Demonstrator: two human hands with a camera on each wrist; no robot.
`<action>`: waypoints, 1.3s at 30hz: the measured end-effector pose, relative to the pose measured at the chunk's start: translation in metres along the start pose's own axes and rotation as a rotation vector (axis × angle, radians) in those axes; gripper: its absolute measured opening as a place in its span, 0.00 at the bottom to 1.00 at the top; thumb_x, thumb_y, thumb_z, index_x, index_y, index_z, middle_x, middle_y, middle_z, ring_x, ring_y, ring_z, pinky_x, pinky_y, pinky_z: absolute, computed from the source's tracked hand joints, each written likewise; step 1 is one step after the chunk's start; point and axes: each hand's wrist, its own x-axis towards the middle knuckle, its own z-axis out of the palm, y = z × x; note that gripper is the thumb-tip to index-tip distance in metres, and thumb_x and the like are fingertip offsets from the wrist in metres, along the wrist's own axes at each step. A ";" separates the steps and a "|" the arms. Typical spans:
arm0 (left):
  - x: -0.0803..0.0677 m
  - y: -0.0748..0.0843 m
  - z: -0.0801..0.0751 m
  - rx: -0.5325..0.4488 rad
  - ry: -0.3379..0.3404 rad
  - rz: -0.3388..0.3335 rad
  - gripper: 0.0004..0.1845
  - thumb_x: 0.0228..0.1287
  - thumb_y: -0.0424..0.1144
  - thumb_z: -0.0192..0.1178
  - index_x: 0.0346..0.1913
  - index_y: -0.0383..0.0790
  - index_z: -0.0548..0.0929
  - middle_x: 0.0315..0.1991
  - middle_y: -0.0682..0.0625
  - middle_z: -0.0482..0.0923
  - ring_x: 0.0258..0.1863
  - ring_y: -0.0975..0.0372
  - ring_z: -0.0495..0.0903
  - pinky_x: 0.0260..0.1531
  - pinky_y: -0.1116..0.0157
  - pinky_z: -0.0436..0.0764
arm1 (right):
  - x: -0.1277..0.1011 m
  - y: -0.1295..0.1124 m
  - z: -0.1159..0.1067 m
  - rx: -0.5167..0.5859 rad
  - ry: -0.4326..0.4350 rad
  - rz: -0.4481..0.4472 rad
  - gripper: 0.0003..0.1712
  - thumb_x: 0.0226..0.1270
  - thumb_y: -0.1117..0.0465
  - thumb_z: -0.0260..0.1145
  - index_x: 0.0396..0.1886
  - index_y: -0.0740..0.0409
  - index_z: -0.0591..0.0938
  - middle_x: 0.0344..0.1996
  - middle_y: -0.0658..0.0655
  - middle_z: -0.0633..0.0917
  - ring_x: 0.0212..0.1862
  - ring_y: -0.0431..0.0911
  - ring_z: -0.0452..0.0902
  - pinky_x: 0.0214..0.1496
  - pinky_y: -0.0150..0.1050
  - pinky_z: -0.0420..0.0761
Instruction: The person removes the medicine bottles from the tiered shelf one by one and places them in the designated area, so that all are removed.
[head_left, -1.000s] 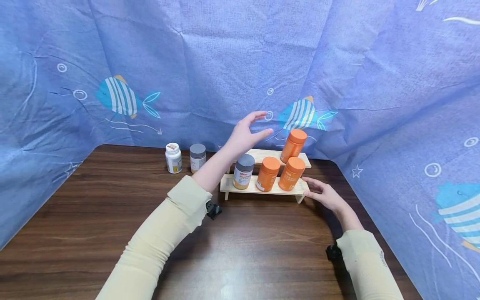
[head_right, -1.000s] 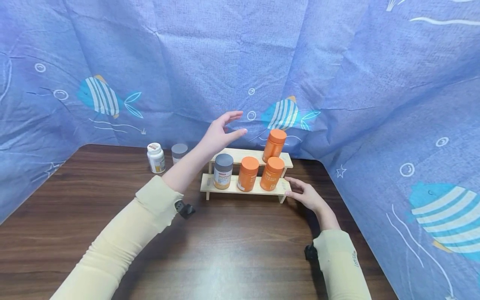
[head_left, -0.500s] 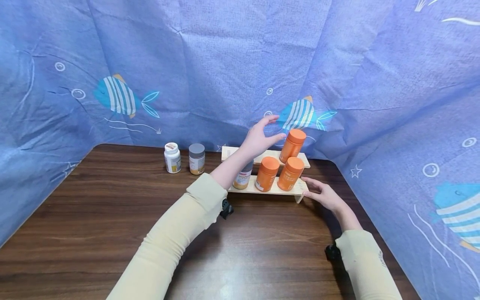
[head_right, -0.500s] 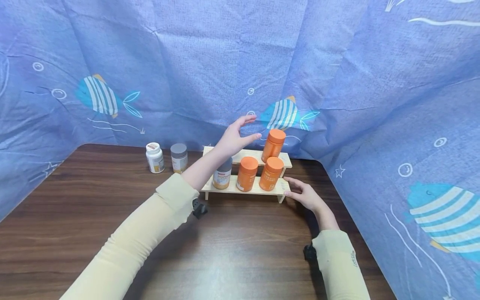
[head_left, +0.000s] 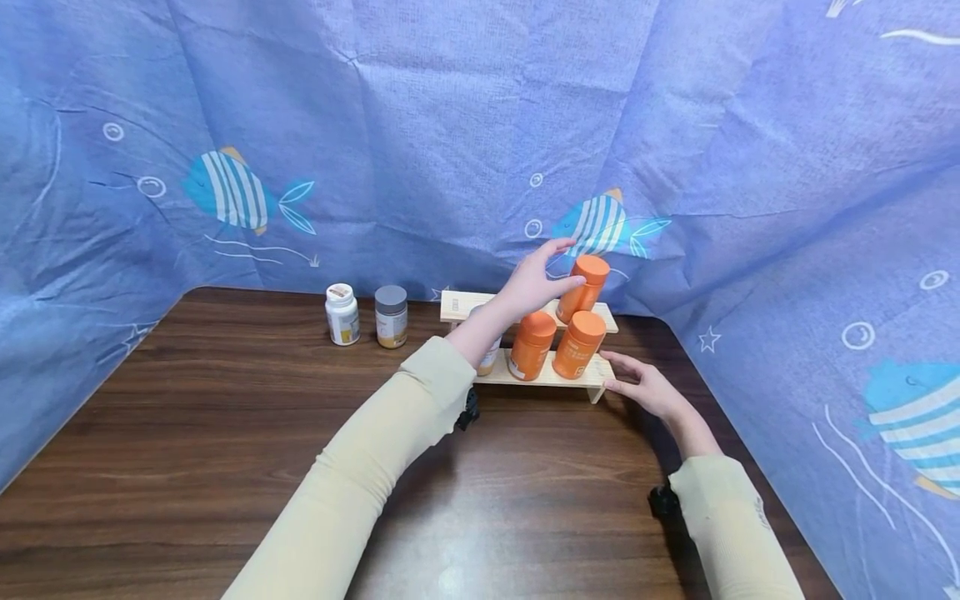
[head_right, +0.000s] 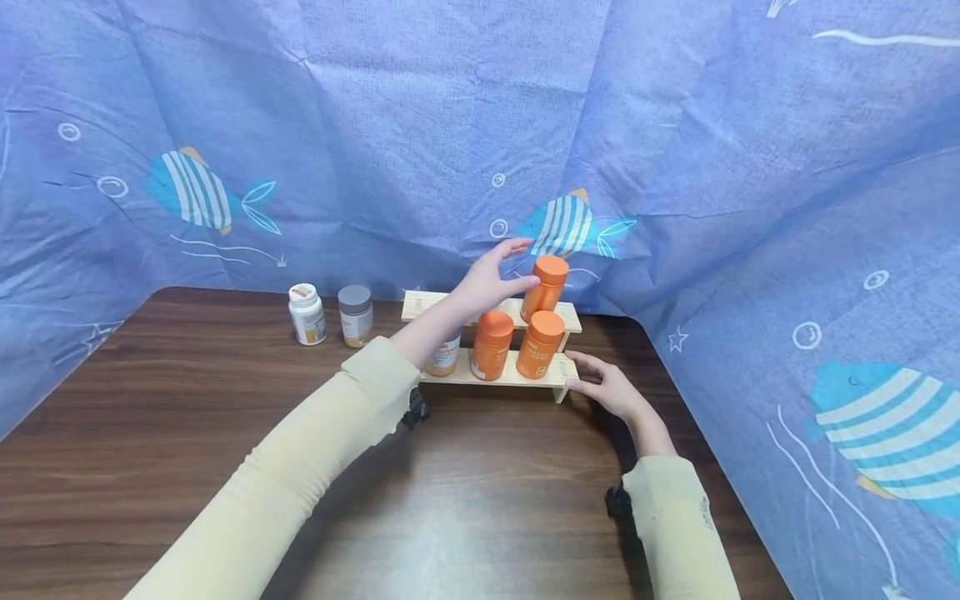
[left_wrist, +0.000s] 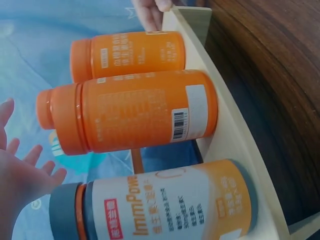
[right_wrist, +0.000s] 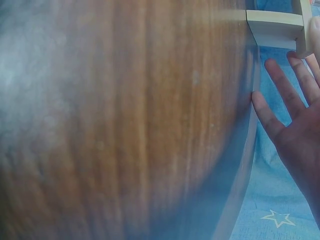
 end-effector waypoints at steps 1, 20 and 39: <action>0.001 0.000 0.002 0.013 -0.007 -0.002 0.34 0.63 0.49 0.61 0.70 0.53 0.61 0.68 0.50 0.64 0.68 0.59 0.61 0.66 0.55 0.63 | 0.000 0.000 0.000 0.003 0.003 0.001 0.34 0.63 0.54 0.66 0.68 0.55 0.68 0.64 0.61 0.72 0.61 0.55 0.69 0.56 0.28 0.69; 0.019 -0.004 0.025 0.040 -0.029 -0.033 0.34 0.62 0.49 0.62 0.70 0.54 0.62 0.68 0.55 0.64 0.67 0.60 0.63 0.65 0.56 0.64 | 0.000 -0.004 0.001 0.001 0.002 -0.009 0.34 0.64 0.55 0.66 0.68 0.55 0.68 0.63 0.61 0.73 0.60 0.48 0.70 0.58 0.29 0.67; 0.019 -0.010 0.030 0.017 -0.004 -0.031 0.26 0.63 0.42 0.62 0.64 0.49 0.71 0.62 0.50 0.72 0.60 0.58 0.71 0.57 0.63 0.71 | 0.001 0.000 0.000 0.004 -0.005 0.006 0.34 0.64 0.55 0.65 0.68 0.54 0.67 0.64 0.61 0.72 0.63 0.55 0.67 0.63 0.46 0.66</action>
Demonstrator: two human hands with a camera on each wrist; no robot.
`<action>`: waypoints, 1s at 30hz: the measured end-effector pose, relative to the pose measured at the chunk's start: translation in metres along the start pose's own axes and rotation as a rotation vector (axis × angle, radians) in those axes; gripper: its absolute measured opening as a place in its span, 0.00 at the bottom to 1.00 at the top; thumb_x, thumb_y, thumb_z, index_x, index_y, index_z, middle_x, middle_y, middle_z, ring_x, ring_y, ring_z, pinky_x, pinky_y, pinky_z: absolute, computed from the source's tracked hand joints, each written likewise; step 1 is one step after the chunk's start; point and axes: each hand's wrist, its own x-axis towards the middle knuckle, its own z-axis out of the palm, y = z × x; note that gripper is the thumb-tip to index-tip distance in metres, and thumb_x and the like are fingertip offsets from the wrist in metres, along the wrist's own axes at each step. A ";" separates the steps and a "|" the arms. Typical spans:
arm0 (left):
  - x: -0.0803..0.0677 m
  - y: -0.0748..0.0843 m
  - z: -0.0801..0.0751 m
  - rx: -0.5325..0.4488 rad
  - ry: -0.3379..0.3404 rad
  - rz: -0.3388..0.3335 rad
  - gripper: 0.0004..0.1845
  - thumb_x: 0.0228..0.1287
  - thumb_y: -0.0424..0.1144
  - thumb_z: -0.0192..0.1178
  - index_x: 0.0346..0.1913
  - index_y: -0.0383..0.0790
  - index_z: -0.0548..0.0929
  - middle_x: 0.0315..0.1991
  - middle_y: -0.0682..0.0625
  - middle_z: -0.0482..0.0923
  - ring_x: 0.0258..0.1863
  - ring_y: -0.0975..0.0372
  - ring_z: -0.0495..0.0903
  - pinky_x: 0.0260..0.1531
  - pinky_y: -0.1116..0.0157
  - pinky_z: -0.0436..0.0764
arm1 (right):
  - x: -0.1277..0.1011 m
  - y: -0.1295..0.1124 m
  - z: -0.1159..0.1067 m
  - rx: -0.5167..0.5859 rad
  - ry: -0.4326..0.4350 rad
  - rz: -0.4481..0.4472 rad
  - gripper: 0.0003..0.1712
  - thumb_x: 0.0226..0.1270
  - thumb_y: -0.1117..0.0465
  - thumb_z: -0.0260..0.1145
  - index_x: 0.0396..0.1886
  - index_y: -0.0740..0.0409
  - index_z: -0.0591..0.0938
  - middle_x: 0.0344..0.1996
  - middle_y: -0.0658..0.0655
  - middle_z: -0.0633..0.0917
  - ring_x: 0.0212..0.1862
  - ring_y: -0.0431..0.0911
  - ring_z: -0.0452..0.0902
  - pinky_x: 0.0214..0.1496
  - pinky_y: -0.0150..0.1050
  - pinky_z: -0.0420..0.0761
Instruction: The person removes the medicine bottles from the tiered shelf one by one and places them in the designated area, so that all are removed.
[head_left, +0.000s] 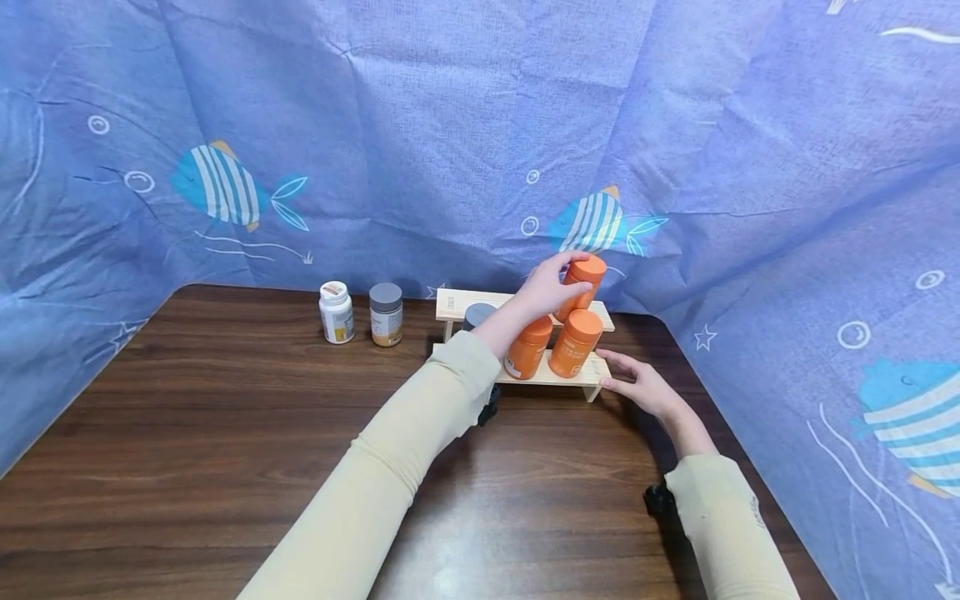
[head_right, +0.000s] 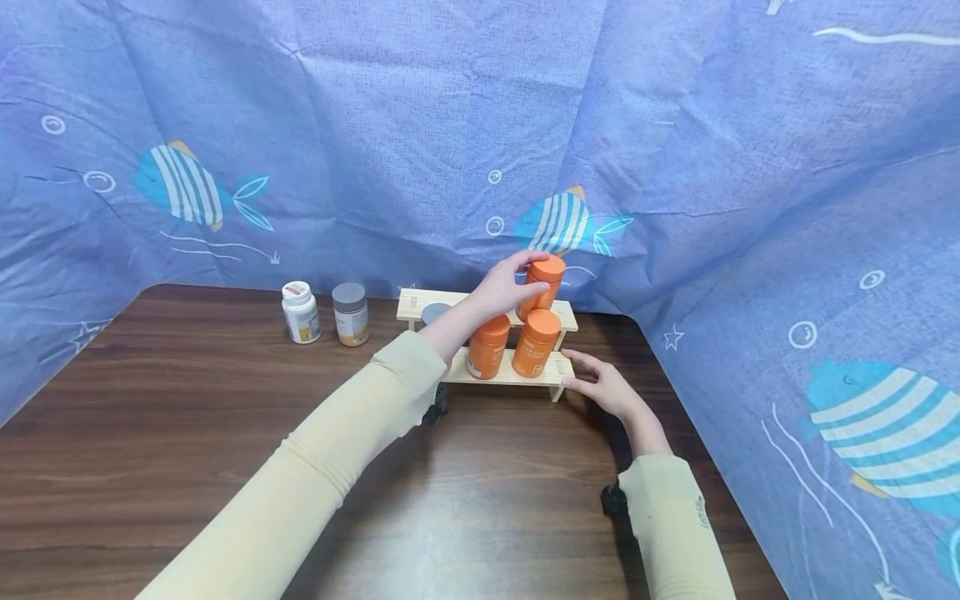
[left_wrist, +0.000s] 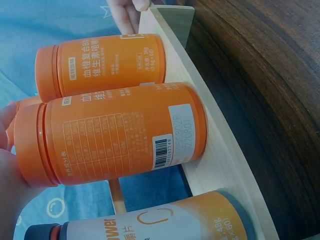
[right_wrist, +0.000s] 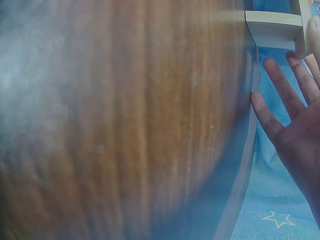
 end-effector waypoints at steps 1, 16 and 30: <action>0.000 0.000 0.000 -0.005 0.007 0.001 0.25 0.63 0.41 0.62 0.64 0.49 0.71 0.61 0.50 0.73 0.60 0.58 0.72 0.56 0.63 0.72 | 0.000 0.000 0.000 0.001 -0.002 -0.004 0.34 0.64 0.55 0.65 0.68 0.54 0.67 0.64 0.61 0.72 0.63 0.55 0.68 0.63 0.43 0.66; 0.001 -0.004 0.001 -0.023 0.084 0.011 0.21 0.62 0.39 0.62 0.59 0.49 0.77 0.56 0.51 0.77 0.51 0.60 0.77 0.46 0.70 0.77 | -0.001 -0.004 0.001 -0.011 0.019 -0.028 0.33 0.64 0.57 0.65 0.67 0.59 0.68 0.62 0.65 0.73 0.60 0.51 0.71 0.60 0.40 0.70; -0.003 -0.005 -0.004 -0.008 0.136 0.052 0.22 0.61 0.39 0.64 0.58 0.49 0.77 0.57 0.53 0.78 0.49 0.61 0.78 0.48 0.67 0.78 | -0.003 -0.005 0.001 -0.006 0.010 -0.001 0.34 0.63 0.54 0.66 0.68 0.55 0.68 0.63 0.60 0.73 0.61 0.50 0.70 0.55 0.23 0.66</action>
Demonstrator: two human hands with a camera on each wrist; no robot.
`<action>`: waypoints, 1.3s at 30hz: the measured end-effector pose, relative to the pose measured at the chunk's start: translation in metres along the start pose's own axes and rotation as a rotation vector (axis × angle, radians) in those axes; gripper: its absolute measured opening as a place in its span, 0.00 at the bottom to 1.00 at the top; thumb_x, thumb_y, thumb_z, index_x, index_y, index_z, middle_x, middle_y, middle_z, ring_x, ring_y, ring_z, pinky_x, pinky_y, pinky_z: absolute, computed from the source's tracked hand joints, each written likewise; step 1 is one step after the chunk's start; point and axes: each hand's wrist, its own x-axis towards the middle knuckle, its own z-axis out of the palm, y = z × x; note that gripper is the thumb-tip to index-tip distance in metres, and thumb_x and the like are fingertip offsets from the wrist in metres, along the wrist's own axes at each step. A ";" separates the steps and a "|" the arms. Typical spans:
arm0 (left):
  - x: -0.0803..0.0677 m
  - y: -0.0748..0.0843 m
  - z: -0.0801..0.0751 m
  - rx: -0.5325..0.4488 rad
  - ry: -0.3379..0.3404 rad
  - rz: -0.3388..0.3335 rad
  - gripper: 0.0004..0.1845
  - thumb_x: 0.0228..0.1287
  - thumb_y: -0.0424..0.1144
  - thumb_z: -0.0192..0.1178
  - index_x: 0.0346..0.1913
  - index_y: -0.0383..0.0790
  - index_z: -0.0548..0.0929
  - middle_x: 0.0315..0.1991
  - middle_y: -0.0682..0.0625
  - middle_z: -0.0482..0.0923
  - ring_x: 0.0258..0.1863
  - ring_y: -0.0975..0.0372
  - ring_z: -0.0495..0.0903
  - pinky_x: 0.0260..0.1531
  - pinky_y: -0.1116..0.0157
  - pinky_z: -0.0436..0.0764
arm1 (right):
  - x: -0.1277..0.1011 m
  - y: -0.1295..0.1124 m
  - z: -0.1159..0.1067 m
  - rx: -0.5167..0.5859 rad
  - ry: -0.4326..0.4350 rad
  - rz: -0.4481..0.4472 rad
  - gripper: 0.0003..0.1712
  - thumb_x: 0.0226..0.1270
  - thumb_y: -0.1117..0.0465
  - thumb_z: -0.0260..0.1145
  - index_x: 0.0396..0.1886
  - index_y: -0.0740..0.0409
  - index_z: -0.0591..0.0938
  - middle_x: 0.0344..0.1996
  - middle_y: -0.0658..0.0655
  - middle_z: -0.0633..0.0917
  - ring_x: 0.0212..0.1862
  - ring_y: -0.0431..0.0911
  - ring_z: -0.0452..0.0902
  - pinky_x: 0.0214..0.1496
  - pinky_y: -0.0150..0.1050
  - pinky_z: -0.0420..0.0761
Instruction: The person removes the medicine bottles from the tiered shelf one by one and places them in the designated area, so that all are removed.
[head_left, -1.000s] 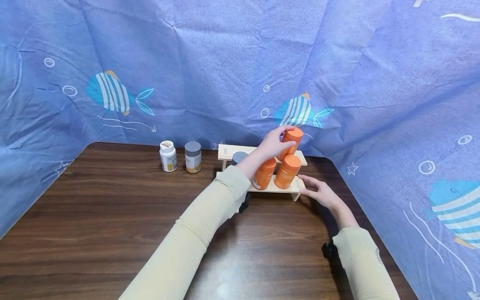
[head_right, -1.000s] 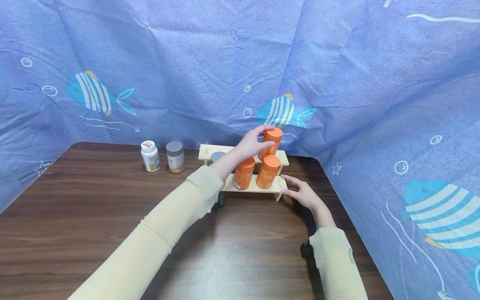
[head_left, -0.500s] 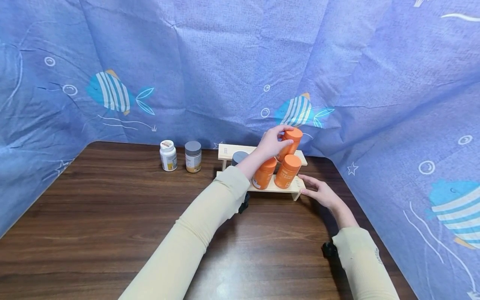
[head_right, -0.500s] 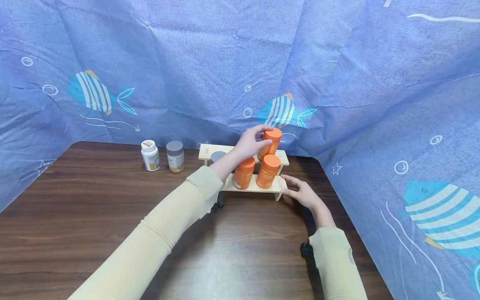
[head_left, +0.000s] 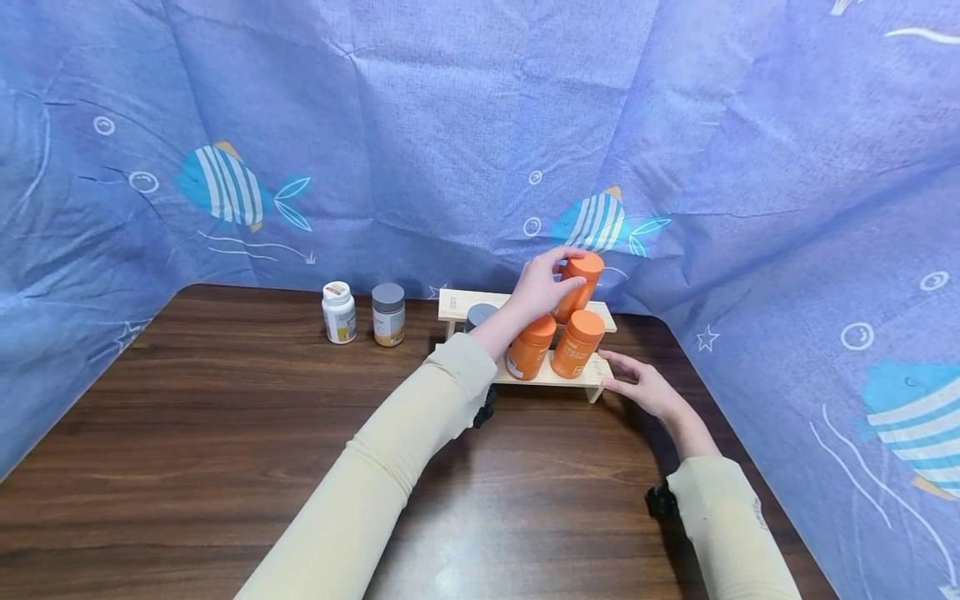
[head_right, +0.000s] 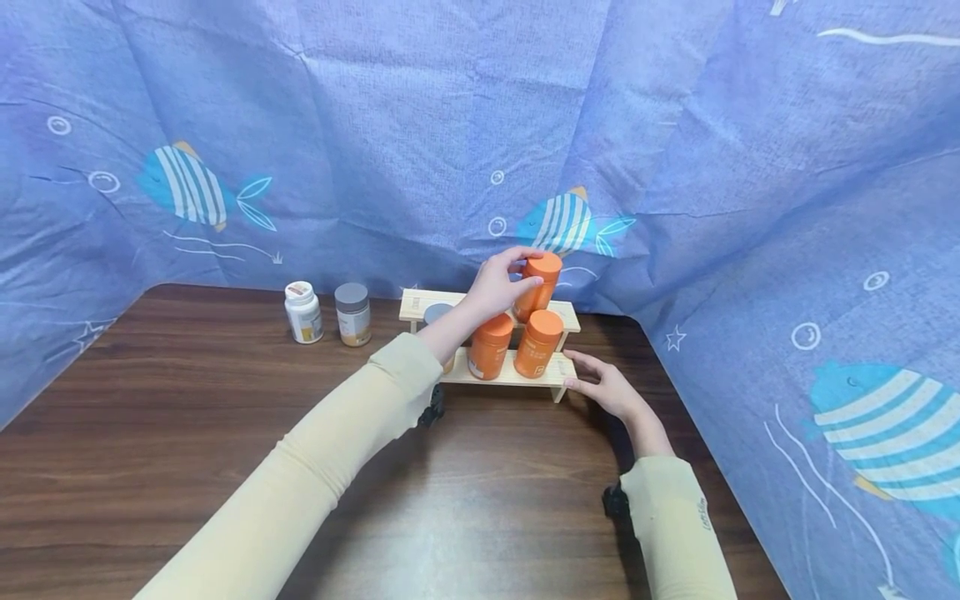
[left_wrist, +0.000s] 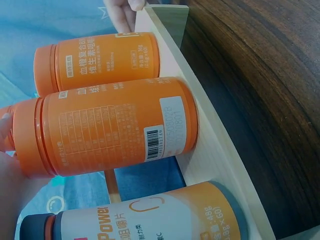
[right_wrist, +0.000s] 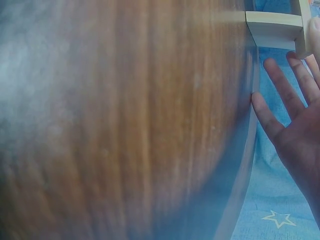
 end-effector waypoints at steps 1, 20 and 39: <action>0.000 0.000 0.000 0.002 0.001 0.001 0.22 0.61 0.39 0.64 0.58 0.49 0.77 0.56 0.53 0.77 0.49 0.61 0.78 0.47 0.69 0.78 | 0.000 0.001 0.000 0.001 -0.001 0.001 0.34 0.64 0.54 0.66 0.68 0.55 0.68 0.64 0.60 0.72 0.61 0.52 0.69 0.55 0.23 0.67; -0.003 0.023 -0.030 -0.030 0.075 0.011 0.20 0.60 0.41 0.65 0.56 0.49 0.78 0.52 0.54 0.79 0.44 0.63 0.79 0.39 0.70 0.79 | -0.001 0.007 -0.001 -0.022 0.020 0.009 0.34 0.63 0.53 0.66 0.67 0.55 0.69 0.62 0.61 0.74 0.55 0.39 0.71 0.53 0.26 0.70; -0.020 0.048 -0.082 -0.133 0.178 -0.021 0.19 0.57 0.40 0.67 0.53 0.47 0.81 0.52 0.51 0.78 0.44 0.59 0.80 0.43 0.64 0.80 | 0.002 0.006 0.001 -0.022 0.009 0.007 0.34 0.63 0.55 0.66 0.68 0.56 0.68 0.64 0.62 0.71 0.60 0.49 0.70 0.58 0.33 0.70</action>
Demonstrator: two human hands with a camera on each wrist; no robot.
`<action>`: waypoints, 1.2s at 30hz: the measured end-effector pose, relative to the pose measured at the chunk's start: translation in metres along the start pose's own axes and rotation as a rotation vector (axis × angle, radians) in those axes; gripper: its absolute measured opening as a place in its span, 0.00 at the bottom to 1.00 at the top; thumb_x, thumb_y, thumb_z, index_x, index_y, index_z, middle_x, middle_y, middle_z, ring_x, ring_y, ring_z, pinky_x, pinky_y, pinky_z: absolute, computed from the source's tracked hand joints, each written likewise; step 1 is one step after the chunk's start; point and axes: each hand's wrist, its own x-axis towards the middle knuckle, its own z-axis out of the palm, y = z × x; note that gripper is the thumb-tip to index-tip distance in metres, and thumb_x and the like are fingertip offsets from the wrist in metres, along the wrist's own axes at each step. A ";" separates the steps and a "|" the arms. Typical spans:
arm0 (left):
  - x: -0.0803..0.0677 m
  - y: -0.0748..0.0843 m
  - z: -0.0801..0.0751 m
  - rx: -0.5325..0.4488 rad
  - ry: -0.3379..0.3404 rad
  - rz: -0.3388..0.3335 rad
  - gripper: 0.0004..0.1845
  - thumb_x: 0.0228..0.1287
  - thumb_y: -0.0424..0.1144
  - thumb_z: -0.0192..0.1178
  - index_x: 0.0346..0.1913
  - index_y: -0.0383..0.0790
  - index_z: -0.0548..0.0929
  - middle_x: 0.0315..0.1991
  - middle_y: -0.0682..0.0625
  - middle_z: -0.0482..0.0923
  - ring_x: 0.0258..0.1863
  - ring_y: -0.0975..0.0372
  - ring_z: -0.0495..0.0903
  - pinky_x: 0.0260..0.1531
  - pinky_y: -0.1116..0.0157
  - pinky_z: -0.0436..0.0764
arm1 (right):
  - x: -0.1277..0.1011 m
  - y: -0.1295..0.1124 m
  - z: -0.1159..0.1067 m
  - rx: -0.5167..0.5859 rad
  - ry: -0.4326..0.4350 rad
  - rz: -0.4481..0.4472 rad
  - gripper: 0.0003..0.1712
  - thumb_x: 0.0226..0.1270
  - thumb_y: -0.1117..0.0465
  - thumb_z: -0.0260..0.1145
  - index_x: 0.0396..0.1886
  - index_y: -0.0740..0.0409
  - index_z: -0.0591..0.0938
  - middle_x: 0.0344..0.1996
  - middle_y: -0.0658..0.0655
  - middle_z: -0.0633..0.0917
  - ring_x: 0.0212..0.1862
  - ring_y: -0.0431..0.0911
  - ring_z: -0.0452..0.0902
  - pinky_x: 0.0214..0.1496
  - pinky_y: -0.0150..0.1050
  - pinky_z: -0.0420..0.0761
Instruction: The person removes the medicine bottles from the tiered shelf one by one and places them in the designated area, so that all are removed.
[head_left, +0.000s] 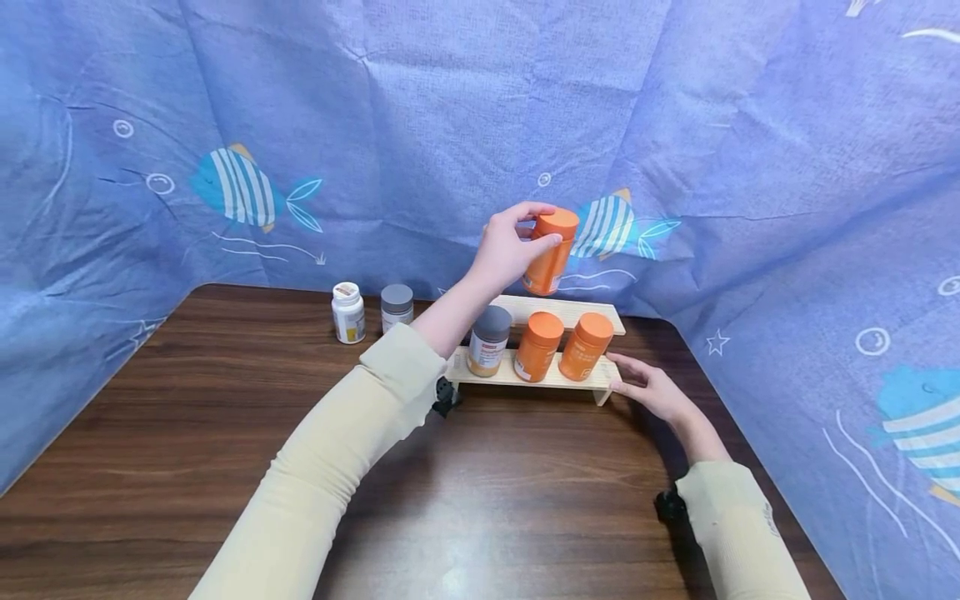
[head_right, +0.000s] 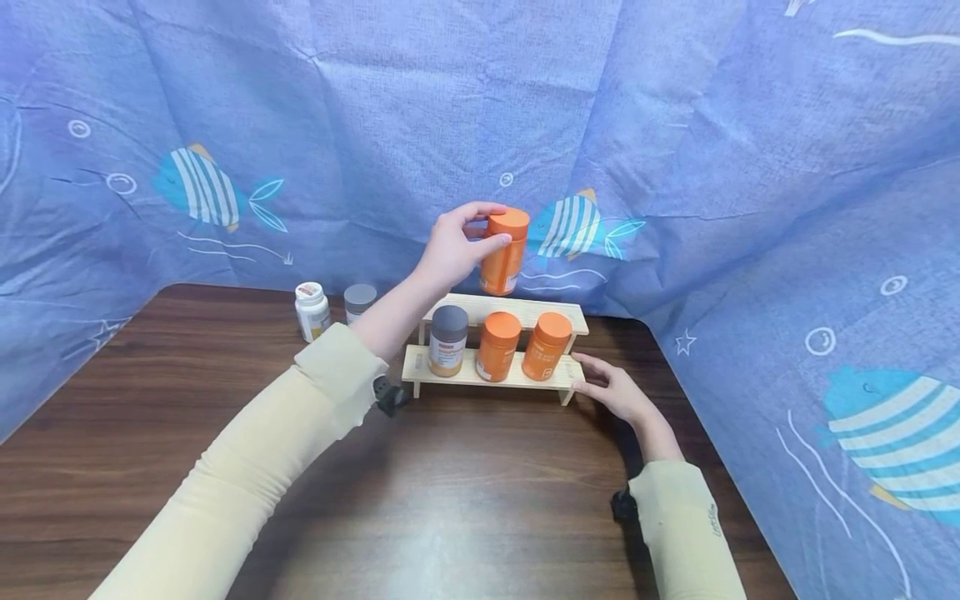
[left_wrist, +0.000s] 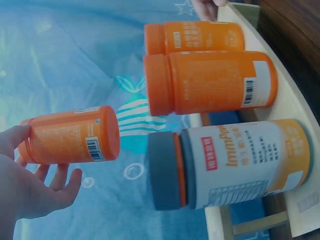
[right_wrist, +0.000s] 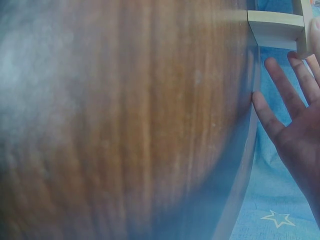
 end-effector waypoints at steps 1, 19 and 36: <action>-0.001 0.002 -0.003 -0.002 -0.002 -0.006 0.19 0.57 0.40 0.67 0.53 0.48 0.81 0.53 0.51 0.78 0.45 0.59 0.80 0.43 0.63 0.80 | 0.000 -0.002 0.000 -0.005 -0.002 0.001 0.34 0.64 0.56 0.66 0.68 0.56 0.67 0.65 0.62 0.71 0.61 0.52 0.69 0.59 0.37 0.69; -0.022 0.013 -0.048 0.045 0.024 0.033 0.19 0.55 0.42 0.69 0.52 0.52 0.82 0.53 0.58 0.79 0.43 0.66 0.80 0.41 0.65 0.81 | -0.011 -0.040 -0.002 0.018 -0.023 0.009 0.34 0.64 0.60 0.65 0.67 0.65 0.66 0.64 0.67 0.70 0.63 0.59 0.66 0.62 0.50 0.67; -0.046 0.008 -0.093 0.063 0.053 0.074 0.21 0.54 0.43 0.70 0.53 0.52 0.82 0.52 0.56 0.80 0.44 0.62 0.81 0.45 0.64 0.80 | -0.011 -0.040 -0.001 0.043 -0.023 0.012 0.33 0.64 0.61 0.65 0.67 0.67 0.66 0.65 0.69 0.68 0.64 0.63 0.64 0.64 0.59 0.61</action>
